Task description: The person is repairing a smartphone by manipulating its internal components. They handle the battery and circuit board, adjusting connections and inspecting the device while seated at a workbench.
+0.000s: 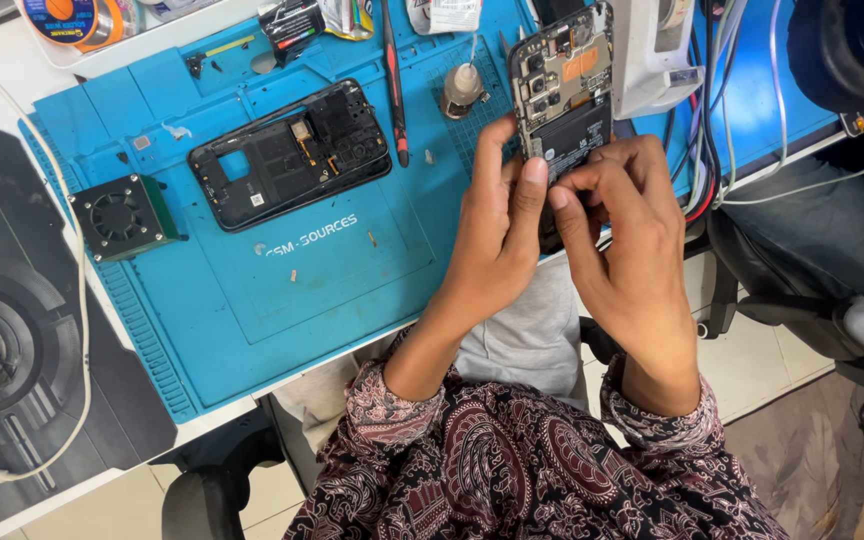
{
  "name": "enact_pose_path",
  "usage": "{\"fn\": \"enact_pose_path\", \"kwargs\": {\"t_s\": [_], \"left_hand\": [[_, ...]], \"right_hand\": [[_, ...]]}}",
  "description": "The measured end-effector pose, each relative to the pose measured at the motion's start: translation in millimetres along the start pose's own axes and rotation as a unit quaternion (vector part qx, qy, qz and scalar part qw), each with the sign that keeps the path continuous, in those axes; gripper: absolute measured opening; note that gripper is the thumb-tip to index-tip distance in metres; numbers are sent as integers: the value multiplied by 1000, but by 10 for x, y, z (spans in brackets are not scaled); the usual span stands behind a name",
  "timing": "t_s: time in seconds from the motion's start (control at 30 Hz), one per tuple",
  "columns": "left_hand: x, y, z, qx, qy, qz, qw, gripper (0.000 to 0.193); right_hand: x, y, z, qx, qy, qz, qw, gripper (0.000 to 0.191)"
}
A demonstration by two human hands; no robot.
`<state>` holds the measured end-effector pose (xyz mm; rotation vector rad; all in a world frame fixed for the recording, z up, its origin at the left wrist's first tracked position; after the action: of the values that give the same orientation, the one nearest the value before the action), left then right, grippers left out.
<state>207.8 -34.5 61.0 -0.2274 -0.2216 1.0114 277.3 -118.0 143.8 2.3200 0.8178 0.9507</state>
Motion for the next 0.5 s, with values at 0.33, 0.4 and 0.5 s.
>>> {"fn": "enact_pose_path", "kwargs": {"t_s": [0.33,0.4,0.5], "left_hand": [[-14,1,-1,5,-17,20,1000,38],[-24,1,-7,4,-22,24,999,37],[-29,-1,-40,1,-17,29,999,37]], "right_hand": [[-41,-16,33,-9,10,19,1000,11],[-54,-25,38,-6,12,26,1000,13],[-78,-40,48,-17,12,39,999,16]]}}
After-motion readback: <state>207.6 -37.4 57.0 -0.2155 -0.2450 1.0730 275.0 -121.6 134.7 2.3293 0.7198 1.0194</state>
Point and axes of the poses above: each hand's wrist, its own x-axis towards the middle knuckle, its own y-axis out of the back of the hand, z = x × y, the point moved 6 cm from there along x, towards the middle knuckle, and after that the axes turned 14 degrees about z, right-handed, at the moved point
